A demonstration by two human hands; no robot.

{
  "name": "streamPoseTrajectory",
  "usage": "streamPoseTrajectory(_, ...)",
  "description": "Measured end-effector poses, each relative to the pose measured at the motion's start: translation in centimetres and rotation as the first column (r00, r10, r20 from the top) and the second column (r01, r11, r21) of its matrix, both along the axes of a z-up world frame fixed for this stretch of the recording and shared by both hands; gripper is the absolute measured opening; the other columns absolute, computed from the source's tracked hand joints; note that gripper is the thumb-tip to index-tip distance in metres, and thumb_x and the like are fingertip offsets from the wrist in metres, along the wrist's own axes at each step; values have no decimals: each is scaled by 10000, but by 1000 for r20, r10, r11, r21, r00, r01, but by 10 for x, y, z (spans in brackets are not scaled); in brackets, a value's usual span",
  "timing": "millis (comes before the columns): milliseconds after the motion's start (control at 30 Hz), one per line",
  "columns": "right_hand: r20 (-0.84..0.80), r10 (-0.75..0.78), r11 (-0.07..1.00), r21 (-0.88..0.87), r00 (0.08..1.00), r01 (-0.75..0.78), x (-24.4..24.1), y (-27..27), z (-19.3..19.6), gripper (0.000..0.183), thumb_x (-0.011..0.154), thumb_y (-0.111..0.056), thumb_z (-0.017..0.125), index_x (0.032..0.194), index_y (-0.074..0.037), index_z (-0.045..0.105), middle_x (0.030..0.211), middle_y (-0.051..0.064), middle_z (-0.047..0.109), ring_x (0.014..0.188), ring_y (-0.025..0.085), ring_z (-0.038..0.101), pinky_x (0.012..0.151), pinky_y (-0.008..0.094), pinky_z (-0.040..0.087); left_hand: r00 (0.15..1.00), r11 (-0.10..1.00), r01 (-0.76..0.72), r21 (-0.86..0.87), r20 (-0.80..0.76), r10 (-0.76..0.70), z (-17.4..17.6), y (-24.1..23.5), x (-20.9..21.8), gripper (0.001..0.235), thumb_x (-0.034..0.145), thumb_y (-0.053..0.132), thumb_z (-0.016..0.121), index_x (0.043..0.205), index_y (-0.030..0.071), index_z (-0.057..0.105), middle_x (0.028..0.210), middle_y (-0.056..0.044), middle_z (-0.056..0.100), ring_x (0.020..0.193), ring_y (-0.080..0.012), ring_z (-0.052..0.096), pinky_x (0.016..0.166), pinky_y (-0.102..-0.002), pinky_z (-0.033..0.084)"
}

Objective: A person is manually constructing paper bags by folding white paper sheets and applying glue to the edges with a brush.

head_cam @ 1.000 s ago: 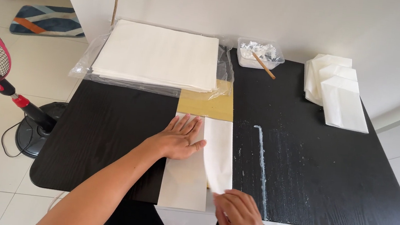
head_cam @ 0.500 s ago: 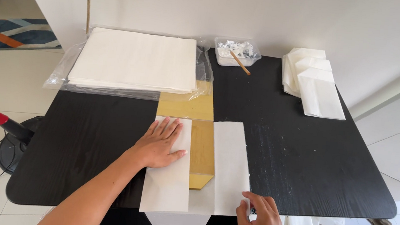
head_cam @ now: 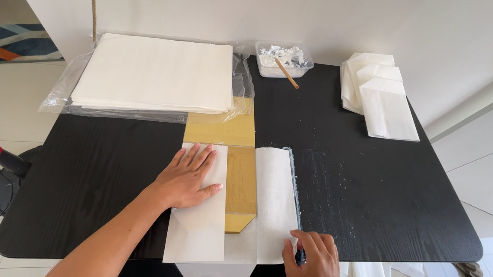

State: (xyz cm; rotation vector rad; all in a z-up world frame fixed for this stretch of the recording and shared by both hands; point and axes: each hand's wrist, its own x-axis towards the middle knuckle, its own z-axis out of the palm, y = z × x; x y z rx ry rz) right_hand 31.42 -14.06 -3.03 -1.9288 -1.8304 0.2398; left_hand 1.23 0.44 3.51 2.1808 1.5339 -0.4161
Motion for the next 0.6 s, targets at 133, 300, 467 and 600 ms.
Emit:
streamPoseTrajectory(133, -16, -15, 1000, 11, 1000, 15, -2, 1, 3, 243, 890, -322, 705, 1077, -185, 779, 789, -50, 721, 980, 194, 631, 922, 419, 530, 1000, 1000, 14, 28, -6, -14, -3, 0, 0, 849, 1014, 635, 197, 1635, 161, -133, 1737, 0, -181, 1590, -217, -188, 1284, -438, -100)
streamPoseTrajectory(300, -35, -54, 998, -24, 998, 53, -2, 1, 6, 229, 898, -331, 685, 1039, -193, 801, 833, -48, 747, 980, 186, 621, 904, 405, 533, 1000, 999, -9, 34, 13, 9, -3, -1, 2, 843, 1018, 634, 200, 1637, 156, -113, 1736, 1, -184, 1591, -223, -184, 1286, -448, -82)
streamPoseTrajectory(467, -50, -41, 999, 4, 998, 41, 0, -4, 5, 208, 891, -313, 685, 1008, -190, 806, 792, -69, 731, 952, 174, 619, 906, 392, 521, 1000, 999, 13, 43, 8, -13, -9, 1, 0, 844, 1018, 631, 194, 1635, 148, -120, 1735, -14, -181, 1590, -224, -185, 1282, -444, -92)
streamPoseTrajectory(600, -47, 7, 999, 39, 999, -5, 5, -6, -1, 174, 887, -266, 693, 1003, -186, 795, 768, -78, 733, 909, 178, 609, 890, 395, 516, 1000, 999, 13, 48, 9, -14, -10, 2, -1, 831, 1029, 610, 207, 1634, 142, -117, 1736, -14, -179, 1591, -225, -178, 1284, -446, -84)
